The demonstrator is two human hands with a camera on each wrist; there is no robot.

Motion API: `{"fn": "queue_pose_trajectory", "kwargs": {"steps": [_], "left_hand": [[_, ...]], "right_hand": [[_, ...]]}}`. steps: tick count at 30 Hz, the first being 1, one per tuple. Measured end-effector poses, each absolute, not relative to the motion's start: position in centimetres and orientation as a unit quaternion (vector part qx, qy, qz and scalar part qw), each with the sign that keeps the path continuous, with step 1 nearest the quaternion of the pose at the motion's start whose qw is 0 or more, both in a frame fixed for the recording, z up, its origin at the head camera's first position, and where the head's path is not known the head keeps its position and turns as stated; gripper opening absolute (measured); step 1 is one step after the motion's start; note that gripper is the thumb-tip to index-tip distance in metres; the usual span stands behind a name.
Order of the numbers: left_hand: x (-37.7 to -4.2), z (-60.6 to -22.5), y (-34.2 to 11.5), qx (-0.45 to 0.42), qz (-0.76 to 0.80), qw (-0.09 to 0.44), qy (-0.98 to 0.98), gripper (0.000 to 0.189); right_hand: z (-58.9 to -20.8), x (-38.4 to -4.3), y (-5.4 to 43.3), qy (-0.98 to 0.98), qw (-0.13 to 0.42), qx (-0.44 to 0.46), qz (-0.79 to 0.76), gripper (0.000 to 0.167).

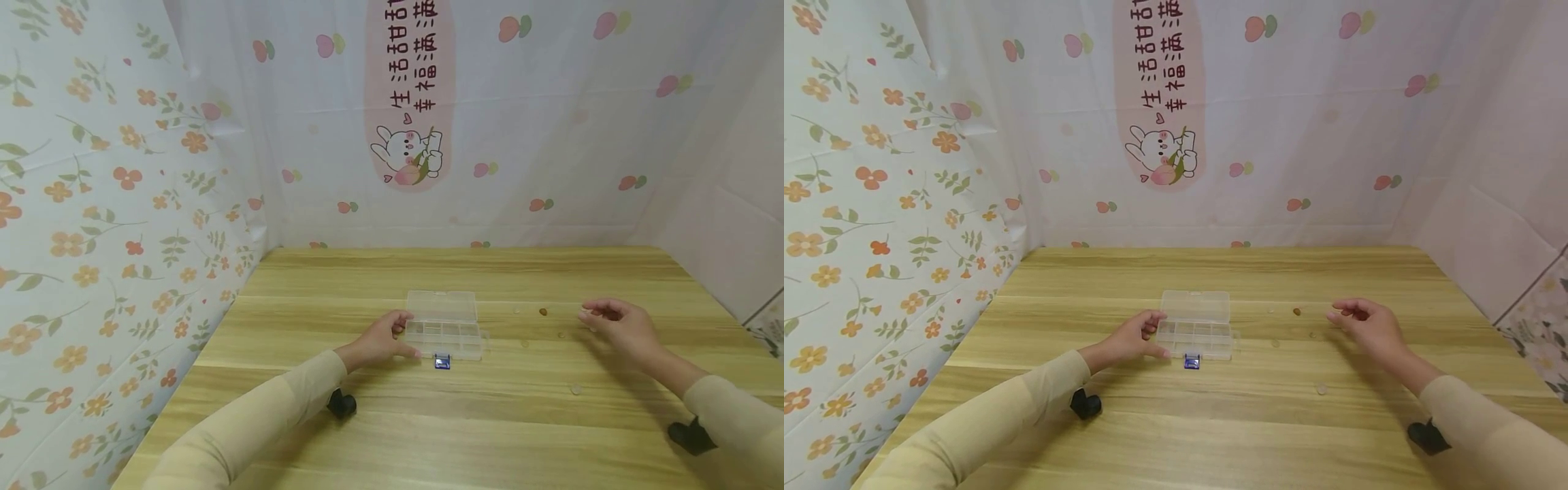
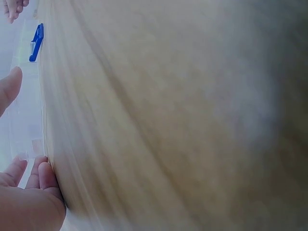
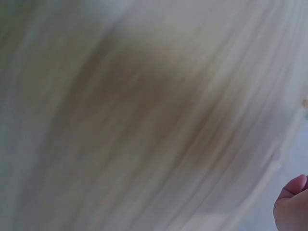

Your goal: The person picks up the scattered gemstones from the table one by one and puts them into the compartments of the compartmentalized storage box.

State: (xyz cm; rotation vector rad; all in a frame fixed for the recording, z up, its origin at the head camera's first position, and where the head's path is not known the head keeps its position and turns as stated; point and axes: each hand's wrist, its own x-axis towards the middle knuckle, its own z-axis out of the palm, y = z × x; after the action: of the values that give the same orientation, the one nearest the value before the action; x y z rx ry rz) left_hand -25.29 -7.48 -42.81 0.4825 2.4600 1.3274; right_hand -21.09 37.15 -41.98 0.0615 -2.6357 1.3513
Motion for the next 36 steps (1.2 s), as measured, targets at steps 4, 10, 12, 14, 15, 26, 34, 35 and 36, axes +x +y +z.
{"fn": "queue_pose_trajectory", "kwargs": {"steps": [4,10,12,14,15,26,34,35,36], "left_hand": [[-25.1,-42.7,-7.5,0.165,0.462,0.155,0.858,0.075],[-25.1,-42.6,-7.5,0.167,0.463,0.155,0.857,0.075],[-25.1,-42.7,-7.6,0.169,0.463,0.155,0.856,0.075],[-25.2,-42.8,-7.6,0.17,0.465,0.155,0.855,0.074],[-25.2,-42.8,-7.6,0.171,0.465,0.155,0.855,0.074],[-25.4,-43.0,-7.5,0.172,0.465,0.155,0.855,0.074],[-25.3,-42.9,-7.5,0.173,0.465,0.156,0.854,0.074],[-25.3,-42.9,-7.5,0.175,0.464,0.155,0.854,0.073],[-25.3,-42.9,-7.5,0.176,0.463,0.154,0.855,0.073]], "right_hand": [[-42.4,-21.2,38.4,-0.897,0.074,0.018,0.436,0.051],[-42.3,-21.3,39.3,-0.905,0.056,0.008,0.423,0.052],[-42.4,-21.4,39.6,-0.906,0.049,0.002,0.421,0.053],[-42.5,-21.5,39.8,-0.909,0.039,-0.001,0.415,0.054],[-42.5,-21.6,39.9,-0.91,0.036,-0.002,0.412,0.054],[-43.2,-21.7,40.5,-0.915,0.003,0.007,0.403,0.056],[-43.6,-21.9,40.6,-0.925,-0.008,0.009,0.38,0.059],[-43.6,-21.9,40.6,-0.926,-0.011,0.008,0.377,0.06],[-43.6,-21.9,40.6,-0.927,-0.013,0.009,0.375,0.06]]}}
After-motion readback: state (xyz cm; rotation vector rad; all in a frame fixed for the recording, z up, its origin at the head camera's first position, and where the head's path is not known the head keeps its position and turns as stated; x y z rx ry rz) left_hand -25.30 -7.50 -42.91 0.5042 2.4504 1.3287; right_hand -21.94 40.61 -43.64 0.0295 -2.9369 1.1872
